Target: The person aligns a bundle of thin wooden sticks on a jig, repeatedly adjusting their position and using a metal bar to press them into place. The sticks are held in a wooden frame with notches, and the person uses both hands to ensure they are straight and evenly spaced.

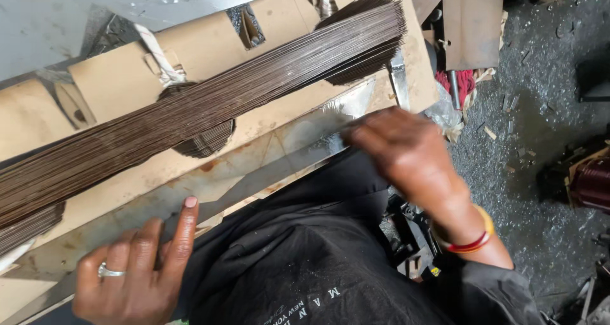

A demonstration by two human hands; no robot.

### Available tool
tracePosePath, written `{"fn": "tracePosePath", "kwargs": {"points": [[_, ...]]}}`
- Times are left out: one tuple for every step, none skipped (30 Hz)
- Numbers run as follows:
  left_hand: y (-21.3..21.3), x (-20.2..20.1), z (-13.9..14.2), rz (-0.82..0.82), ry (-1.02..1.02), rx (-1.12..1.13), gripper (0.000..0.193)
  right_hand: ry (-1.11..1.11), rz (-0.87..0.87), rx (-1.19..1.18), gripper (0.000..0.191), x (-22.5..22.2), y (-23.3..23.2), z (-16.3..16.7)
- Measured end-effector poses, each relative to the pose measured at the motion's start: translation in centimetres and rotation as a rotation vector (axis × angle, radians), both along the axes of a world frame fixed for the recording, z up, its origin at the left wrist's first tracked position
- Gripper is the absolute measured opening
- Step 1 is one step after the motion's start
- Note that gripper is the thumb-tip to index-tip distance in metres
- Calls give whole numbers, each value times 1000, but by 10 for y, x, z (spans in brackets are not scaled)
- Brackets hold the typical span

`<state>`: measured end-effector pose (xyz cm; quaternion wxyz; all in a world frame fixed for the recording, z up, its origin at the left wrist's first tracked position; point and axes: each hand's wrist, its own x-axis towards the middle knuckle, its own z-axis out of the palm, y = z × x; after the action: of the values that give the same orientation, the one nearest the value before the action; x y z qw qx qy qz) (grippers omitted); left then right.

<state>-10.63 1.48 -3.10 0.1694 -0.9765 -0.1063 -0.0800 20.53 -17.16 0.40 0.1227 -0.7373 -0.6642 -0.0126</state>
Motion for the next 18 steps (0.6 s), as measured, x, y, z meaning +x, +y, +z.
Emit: {"fn": "tracePosePath", "kwargs": {"points": [[2, 8, 9, -18, 9, -11, 37, 44, -52, -20, 17, 13, -4, 5], [2, 15, 18, -33, 23, -23, 34, 40, -70, -8, 15, 24, -7, 8], [2, 23, 25, -46, 33, -31, 32, 32, -85, 7, 13, 37, -8, 10], [2, 32, 28, -32, -38, -3, 32, 23, -98, 25, 14, 47, -6, 9], [2, 42, 30, -15, -104, 22, 32, -54, -71, 129, 7, 56, -6, 10], [1, 50, 31, 1, -168, 47, 33, -126, -42, 232, 5, 64, -5, 11], [1, 55, 34, 12, -155, 91, 32, -120, -59, 278, 9, 72, -1, 8], [1, 60, 36, 20, -143, 137, 32, -114, -75, 325, 14, 80, 3, 6], [2, 63, 39, 36, -148, 143, 32, -109, -82, 354, 17, 83, 4, 5], [2, 67, 41, 52, -153, 149, 32, -104, -89, 383, 19, 88, 6, 3], [3, 69, 44, 73, -170, 110, 31, -98, -93, 389, 19, 89, 6, 0], [4, 71, 45, 88, -181, 88, 32, -92, -96, 397, 18, 90, 5, -2], [5, 74, 45, 103, -192, 67, 32, -87, -98, 408, 18, 91, 5, -4], [5, 77, 44, 110, -195, 60, 33, -82, -102, 420, 18, 92, 4, -7], [5, 81, 39, 113, -221, 62, 34, -93, -101, 424, 17, 92, 2, -8], [5, 84, 34, 116, -246, 65, 34, -104, -100, 428, 17, 93, 1, -9], [7, 91, 24, 119, -294, 79, 34, -112, -91, 432, 17, 94, 0, -9], [6, 95, 17, 124, -343, 91, 34, -115, -82, 431, 17, 94, -1, -9]]}}
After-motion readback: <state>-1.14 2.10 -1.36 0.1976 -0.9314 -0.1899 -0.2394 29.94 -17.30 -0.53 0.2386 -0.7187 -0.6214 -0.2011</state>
